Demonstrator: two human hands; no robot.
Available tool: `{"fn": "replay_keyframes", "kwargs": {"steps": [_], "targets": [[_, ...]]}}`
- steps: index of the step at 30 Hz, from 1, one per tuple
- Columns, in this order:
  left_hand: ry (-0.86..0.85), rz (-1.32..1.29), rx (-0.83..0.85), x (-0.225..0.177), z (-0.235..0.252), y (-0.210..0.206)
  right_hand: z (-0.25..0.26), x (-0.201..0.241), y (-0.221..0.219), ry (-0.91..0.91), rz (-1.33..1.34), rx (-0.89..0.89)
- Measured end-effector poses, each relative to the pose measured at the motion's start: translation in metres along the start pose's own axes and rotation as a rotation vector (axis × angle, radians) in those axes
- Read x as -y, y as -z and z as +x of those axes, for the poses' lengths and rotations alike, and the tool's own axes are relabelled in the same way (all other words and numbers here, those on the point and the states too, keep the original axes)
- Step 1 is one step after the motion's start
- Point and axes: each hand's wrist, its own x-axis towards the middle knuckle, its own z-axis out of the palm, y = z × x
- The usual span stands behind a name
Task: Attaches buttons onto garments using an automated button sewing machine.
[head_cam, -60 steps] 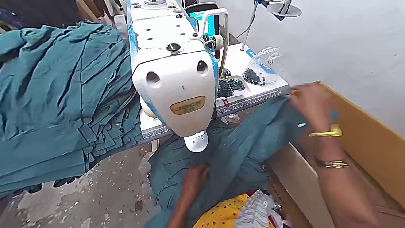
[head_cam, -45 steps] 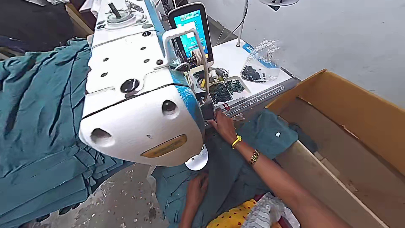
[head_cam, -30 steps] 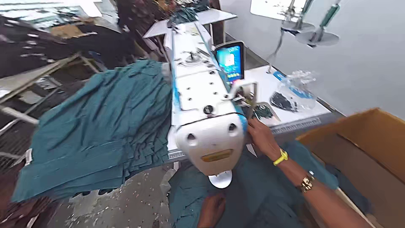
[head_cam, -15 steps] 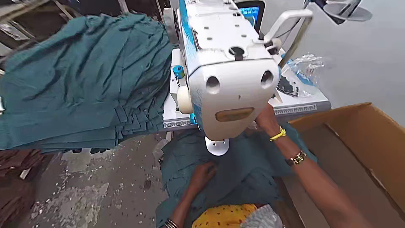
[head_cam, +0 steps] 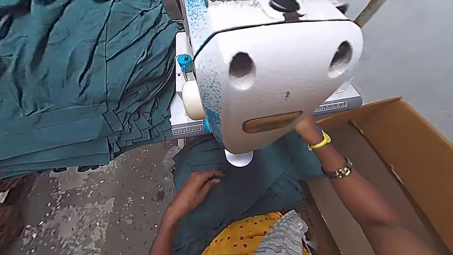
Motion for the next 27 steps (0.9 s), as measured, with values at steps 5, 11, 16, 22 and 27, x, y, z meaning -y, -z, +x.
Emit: {"fn": "replay_keyframes", "kwargs": {"steps": [5,11,16,22,27], "targets": [[-0.129,0.058,-0.248,-0.042,-0.007,0.008,-0.029,0.067,-0.026,0.006,0.465,0.206],[-0.178,0.234,-0.218,-0.055,-0.015,0.012,-0.030,0.090,-0.047,-0.256,0.607,0.158],[-0.323,0.254,-0.331,-0.079,0.002,0.019,-0.042,0.092,-0.039,-0.072,0.461,0.184],[-0.220,-0.010,-0.477,-0.078,0.029,0.033,-0.066,0.081,-0.024,0.072,0.447,0.220],[0.101,-0.302,-0.574,-0.076,0.059,0.017,-0.037,0.064,-0.032,-0.187,0.512,0.202]]}}
